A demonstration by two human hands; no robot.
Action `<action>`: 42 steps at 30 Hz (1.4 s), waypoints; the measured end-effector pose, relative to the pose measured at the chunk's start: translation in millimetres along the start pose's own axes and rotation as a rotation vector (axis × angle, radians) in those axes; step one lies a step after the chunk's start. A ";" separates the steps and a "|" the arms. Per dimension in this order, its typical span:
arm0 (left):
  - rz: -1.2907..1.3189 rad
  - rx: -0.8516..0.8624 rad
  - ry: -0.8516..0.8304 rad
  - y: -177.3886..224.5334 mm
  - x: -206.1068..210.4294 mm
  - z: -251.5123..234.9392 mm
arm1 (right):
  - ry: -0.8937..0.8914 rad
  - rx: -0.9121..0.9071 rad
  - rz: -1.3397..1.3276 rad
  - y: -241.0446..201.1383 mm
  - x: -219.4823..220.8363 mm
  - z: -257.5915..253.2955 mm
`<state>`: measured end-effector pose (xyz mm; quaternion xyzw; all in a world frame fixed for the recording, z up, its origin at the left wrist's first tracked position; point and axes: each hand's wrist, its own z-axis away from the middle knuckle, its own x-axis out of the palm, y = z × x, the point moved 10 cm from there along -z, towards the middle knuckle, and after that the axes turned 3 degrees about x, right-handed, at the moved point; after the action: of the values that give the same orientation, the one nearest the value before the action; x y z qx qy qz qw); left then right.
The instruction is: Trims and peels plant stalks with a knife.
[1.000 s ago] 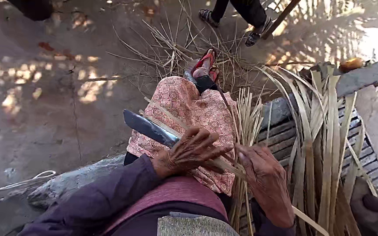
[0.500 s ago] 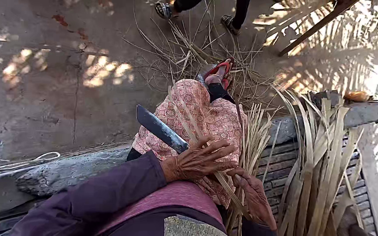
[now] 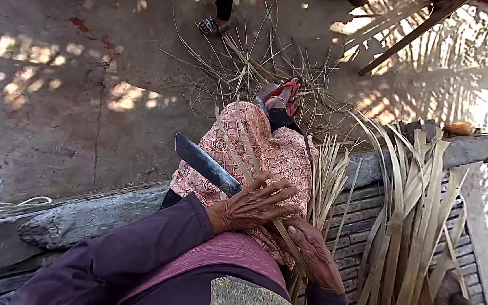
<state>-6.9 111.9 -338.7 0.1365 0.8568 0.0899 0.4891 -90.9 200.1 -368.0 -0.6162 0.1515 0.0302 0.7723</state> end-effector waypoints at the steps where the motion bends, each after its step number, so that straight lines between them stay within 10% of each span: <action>1: 0.005 -0.006 0.007 -0.1 -1.6 -0.3 | -0.014 -0.009 0.010 -1.4 1.8 -0.6; 31: 0.098 0.021 0.096 2.4 -21.1 -1.4 | 0.095 0.164 -0.228 -18.1 24.9 -20.7; 42: 0.381 -0.441 0.391 -50.9 -56.1 24.8 | 0.223 0.179 -0.367 -12.3 14.2 -19.1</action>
<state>34.2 46.2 -320.2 0.1654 0.8533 0.3869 0.3079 -78.2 176.8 -363.9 -0.5621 0.1234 -0.1929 0.7947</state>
